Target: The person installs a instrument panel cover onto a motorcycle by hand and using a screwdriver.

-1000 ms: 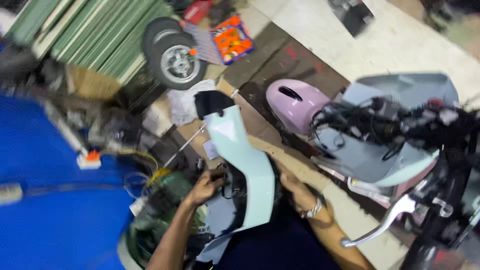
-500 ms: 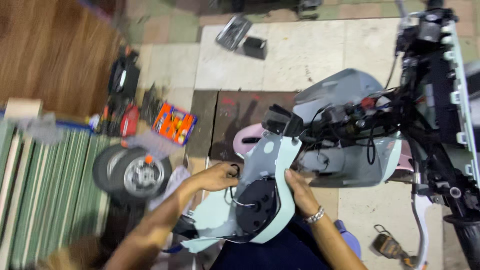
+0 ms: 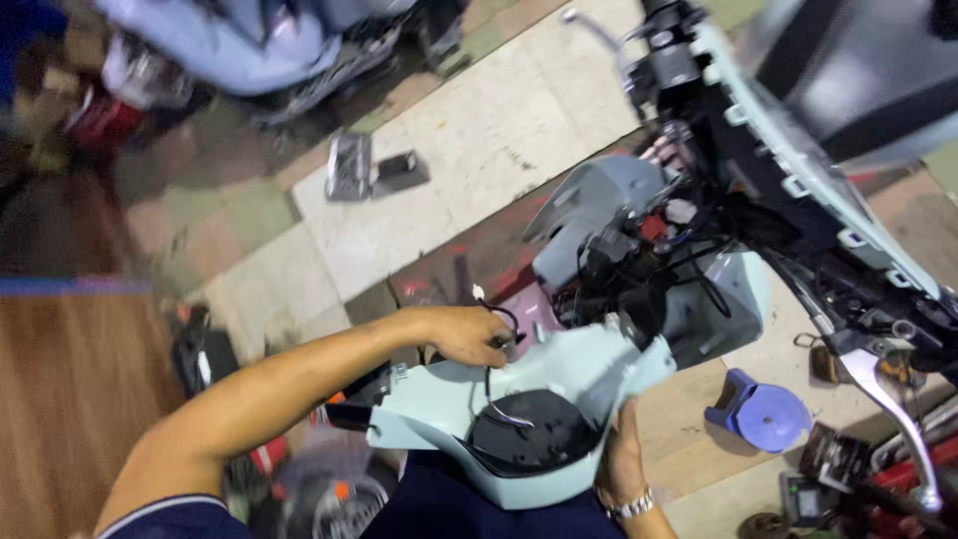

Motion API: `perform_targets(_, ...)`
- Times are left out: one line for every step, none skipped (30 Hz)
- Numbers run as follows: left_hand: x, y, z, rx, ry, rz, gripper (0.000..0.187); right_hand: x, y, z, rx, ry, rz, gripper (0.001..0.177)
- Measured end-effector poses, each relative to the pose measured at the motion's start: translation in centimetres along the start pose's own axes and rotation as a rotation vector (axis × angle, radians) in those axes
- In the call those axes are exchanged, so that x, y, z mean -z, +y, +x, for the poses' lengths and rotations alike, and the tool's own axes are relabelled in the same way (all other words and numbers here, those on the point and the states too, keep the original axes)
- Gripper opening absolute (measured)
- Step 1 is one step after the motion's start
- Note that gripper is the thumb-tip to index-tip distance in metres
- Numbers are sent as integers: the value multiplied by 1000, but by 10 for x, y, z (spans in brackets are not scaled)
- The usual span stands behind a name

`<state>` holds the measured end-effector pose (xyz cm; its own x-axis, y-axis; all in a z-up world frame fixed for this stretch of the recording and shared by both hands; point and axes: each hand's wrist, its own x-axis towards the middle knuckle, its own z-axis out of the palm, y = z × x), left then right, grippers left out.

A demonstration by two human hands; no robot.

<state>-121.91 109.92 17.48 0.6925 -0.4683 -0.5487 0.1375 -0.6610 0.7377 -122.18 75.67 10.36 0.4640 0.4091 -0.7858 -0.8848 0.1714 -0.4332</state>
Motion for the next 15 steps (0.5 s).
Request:
perform_targets(13,-1,10,-15,-43,-6,42,-5,7,3,66,65,45,83)
perform_targets(26,-1,21,-28,-87,-11,41,-10,16,6,130,130,90,83)
perform_targets(39,-3,33,-72,-123,-3,40,-12,28,8,195,202,140,82)
perform_targets(50,-5,46,-115,-159,6,40,-10,35,17,252,324,105,83)
perform_targets(62,-9,54,-151,-206,24,40,-11,42,32,301,447,86,85)
perform_targets(71,-10,63,-193,-251,34,41,-13,53,40,342,574,69,86)
perform_targets(83,-11,71,-233,-307,56,42,-20,66,48,416,513,167,87)
perform_targets(94,-11,76,-271,-364,76,43,-26,74,56,497,452,260,88)
perform_targets(102,-6,82,-334,-395,61,43,-24,72,56,582,384,313,90)
perform_targets(110,1,88,-395,-428,44,43,-27,76,57,638,408,336,90)
perform_targets(117,5,91,-441,-440,16,43,-26,74,66,682,411,343,90)
perform_targets(119,9,89,-400,-478,26,43,-27,73,77,726,416,349,91)
perform_targets(120,16,90,-371,-496,40,42,-24,65,89,712,419,344,89)
perform_targets(124,24,96,-341,-514,55,42,-22,61,101,698,423,338,88)
perform_targets(121,30,99,-386,-468,15,41,-20,69,103,644,433,328,87)
